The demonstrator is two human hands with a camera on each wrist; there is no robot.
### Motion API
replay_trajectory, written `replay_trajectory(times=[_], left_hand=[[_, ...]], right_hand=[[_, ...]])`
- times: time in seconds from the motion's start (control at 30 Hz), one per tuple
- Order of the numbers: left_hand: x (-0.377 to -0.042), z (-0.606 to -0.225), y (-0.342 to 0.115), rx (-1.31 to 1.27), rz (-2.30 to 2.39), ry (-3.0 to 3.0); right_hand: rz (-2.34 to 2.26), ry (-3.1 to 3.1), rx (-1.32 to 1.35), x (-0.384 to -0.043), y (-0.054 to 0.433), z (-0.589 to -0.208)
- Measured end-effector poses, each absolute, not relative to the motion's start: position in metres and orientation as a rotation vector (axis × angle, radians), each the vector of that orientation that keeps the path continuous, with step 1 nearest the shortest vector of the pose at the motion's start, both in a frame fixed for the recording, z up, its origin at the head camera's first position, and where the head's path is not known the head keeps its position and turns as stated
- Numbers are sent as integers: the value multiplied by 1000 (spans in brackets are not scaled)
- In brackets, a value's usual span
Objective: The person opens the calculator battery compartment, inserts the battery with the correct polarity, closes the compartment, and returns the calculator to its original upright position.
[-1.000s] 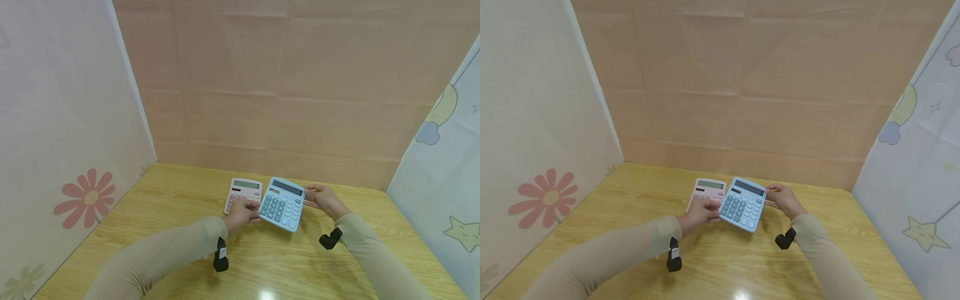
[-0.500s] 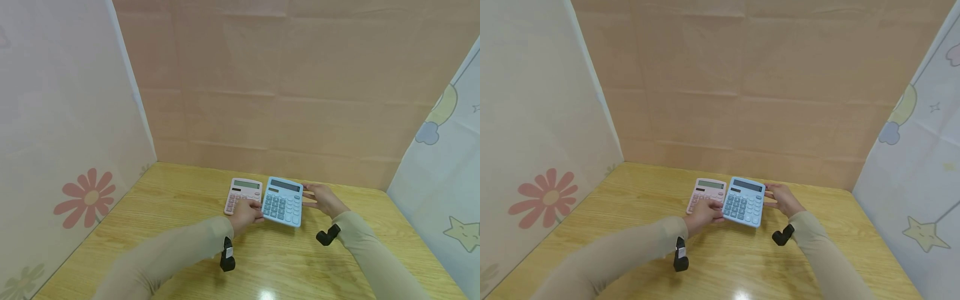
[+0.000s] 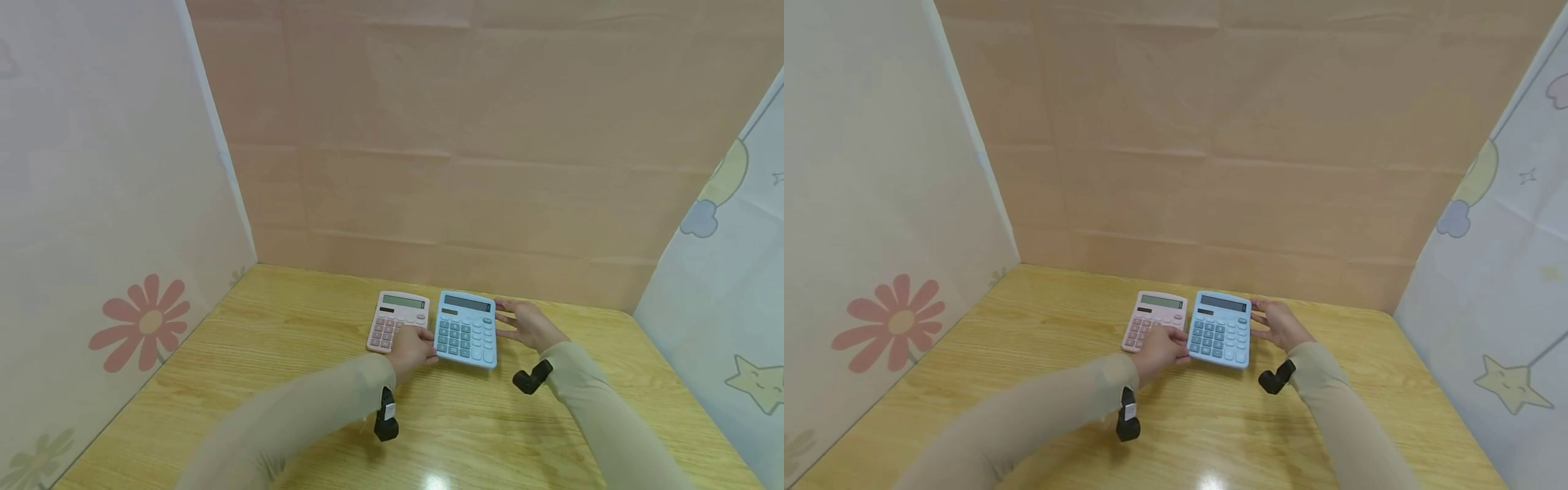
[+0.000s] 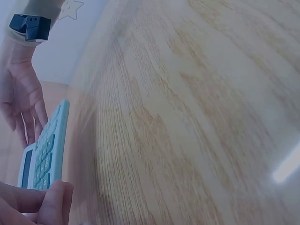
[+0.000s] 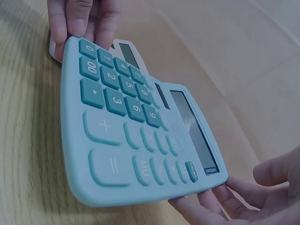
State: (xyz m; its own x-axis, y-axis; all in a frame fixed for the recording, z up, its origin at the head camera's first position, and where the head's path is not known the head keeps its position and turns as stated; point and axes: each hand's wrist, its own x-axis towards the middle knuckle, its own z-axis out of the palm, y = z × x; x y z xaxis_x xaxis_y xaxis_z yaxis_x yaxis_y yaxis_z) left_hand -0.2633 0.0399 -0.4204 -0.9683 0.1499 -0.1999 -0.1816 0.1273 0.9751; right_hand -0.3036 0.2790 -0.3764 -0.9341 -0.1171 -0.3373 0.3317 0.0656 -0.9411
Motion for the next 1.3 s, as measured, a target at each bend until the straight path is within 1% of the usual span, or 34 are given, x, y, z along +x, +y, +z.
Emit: replay_trajectory(times=[0.3, 0.63, 0.83, 1.3], left_hand=[[-266, -423, 48, -21, 1825, 2246], [-268, -428, 57, 69, 1433, 2560], [-266, -428, 61, 107, 1363, 2604], [-260, -422, 67, 72, 1308, 2610]], right_hand=[[-1984, 1941, 282, -313, 282, -384], [-1989, 1925, 344, -320, 282, -396], [-1989, 1928, 354, -322, 281, -396], [-1982, 1927, 371, -322, 279, -395]])
